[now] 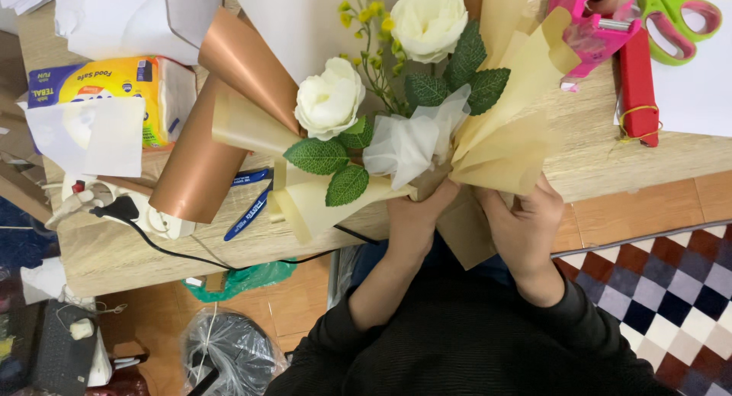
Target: The person wraps a small bouquet of artificial white roses and greenery in beige tissue paper. They fold and pleat the paper around the stems, then secure the wrapping with clear tape applied by hand.
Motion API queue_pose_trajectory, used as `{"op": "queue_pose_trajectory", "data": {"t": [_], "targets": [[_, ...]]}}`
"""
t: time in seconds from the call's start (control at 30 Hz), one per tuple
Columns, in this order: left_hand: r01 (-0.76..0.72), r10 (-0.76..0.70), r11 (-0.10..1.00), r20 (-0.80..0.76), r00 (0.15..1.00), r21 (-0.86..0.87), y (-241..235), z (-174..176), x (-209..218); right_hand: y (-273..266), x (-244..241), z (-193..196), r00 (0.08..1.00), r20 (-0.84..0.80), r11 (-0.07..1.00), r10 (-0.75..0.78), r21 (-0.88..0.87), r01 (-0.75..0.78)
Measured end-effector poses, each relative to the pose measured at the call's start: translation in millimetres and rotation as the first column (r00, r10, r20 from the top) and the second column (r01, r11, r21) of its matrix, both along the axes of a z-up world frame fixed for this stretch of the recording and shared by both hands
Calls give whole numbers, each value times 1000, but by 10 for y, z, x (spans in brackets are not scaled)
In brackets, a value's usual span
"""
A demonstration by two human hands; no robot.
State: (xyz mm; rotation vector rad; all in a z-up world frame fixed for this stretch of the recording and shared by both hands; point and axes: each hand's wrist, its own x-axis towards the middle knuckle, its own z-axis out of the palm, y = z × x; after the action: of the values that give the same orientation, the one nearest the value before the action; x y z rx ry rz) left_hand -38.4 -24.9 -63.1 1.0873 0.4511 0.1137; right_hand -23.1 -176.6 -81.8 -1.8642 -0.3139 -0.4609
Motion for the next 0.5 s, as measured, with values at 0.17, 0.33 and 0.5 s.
{"op": "queue_pose_trajectory", "data": {"t": [0.17, 0.33, 0.5], "targets": [[-8, 7, 1000, 39, 999, 24, -2, -76, -30, 245, -105, 420, 1000, 31, 999, 7, -48, -6], [-18, 11, 996, 85, 996, 83, -48, -168, -31, 213, -147, 107, 996, 89, 1000, -9, 22, 7], [-34, 26, 997, 110, 994, 73, -80, -272, -40, 121, -72, 108, 992, 129, 1000, 5, 4, -6]]}}
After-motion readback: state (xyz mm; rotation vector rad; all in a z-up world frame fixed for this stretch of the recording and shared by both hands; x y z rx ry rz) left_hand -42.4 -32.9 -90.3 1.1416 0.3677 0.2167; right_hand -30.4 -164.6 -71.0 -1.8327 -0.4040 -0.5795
